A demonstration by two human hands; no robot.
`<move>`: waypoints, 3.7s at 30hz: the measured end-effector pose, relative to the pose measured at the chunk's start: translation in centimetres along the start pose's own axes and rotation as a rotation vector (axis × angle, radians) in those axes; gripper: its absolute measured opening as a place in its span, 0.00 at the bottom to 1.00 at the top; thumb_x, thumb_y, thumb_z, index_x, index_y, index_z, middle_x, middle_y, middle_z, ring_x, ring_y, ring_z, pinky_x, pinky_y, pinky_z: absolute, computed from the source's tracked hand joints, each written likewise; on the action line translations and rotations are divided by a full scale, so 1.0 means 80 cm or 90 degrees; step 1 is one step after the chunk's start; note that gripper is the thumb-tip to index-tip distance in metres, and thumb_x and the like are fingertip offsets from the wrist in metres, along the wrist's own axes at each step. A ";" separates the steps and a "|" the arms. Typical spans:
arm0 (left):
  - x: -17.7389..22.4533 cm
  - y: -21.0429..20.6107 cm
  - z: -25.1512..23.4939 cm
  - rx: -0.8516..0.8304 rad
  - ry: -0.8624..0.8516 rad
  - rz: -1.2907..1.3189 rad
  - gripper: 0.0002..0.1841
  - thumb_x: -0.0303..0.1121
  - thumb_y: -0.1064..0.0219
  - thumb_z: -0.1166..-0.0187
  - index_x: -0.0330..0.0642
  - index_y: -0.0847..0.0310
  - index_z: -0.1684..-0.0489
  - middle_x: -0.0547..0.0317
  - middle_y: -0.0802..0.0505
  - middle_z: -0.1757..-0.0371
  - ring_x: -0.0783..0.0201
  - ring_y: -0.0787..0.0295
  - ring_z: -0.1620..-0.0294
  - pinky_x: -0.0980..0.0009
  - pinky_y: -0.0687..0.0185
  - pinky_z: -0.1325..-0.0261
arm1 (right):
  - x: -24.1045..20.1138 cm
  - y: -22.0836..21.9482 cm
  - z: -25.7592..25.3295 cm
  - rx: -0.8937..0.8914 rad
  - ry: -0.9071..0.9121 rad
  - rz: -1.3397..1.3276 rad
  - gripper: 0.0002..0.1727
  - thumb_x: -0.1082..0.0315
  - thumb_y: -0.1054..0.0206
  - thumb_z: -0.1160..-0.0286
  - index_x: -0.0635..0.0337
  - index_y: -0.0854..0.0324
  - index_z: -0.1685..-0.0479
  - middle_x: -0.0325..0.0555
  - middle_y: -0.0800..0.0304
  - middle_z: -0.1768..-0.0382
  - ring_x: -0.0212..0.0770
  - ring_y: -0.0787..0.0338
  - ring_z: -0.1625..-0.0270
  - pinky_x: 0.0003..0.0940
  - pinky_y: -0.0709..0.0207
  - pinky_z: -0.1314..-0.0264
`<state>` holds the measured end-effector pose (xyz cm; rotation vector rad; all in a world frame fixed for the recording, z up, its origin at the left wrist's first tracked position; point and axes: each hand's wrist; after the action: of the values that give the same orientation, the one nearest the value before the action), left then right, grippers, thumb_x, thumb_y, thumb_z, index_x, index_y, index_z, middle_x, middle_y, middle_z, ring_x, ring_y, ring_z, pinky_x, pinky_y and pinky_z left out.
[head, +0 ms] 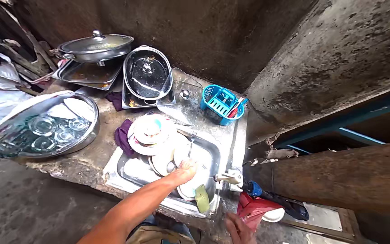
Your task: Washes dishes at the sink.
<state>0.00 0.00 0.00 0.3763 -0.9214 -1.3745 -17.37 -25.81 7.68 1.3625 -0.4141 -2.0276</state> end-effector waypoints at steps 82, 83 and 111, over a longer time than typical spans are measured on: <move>0.046 -0.062 0.085 0.257 -0.292 0.580 0.16 0.29 0.37 0.20 0.34 0.15 0.38 0.42 0.10 0.38 0.56 0.09 0.40 0.62 0.13 0.37 | -0.041 -0.023 -0.134 0.355 0.076 0.290 0.30 0.60 0.24 0.34 0.71 0.18 0.33 0.72 0.19 0.29 0.72 0.20 0.25 0.72 0.29 0.27; 0.045 -0.062 0.081 0.247 -0.267 0.604 0.16 0.30 0.36 0.19 0.35 0.15 0.38 0.42 0.10 0.39 0.56 0.09 0.41 0.61 0.13 0.36 | -0.030 -0.027 -0.144 0.326 0.087 0.336 0.31 0.60 0.26 0.32 0.71 0.19 0.31 0.73 0.24 0.24 0.71 0.25 0.20 0.69 0.32 0.22; 0.052 -0.049 0.089 0.023 0.022 1.260 0.26 0.50 0.56 0.05 0.38 0.26 0.28 0.50 0.12 0.43 0.61 0.15 0.42 0.61 0.19 0.37 | -0.090 -0.140 -0.199 0.321 -0.027 -0.156 0.25 0.66 0.30 0.20 0.81 0.23 0.34 0.70 0.13 0.37 0.54 0.15 0.30 0.45 0.28 0.20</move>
<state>-8.18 -2.74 2.98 -0.4808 -0.7563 0.4761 -4.95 -11.25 -0.30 1.7378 -0.8595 -2.2467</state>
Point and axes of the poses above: each hand's wrist, its own z-axis away from the middle knuckle, its own y-axis out of the back of the hand, x = y × z
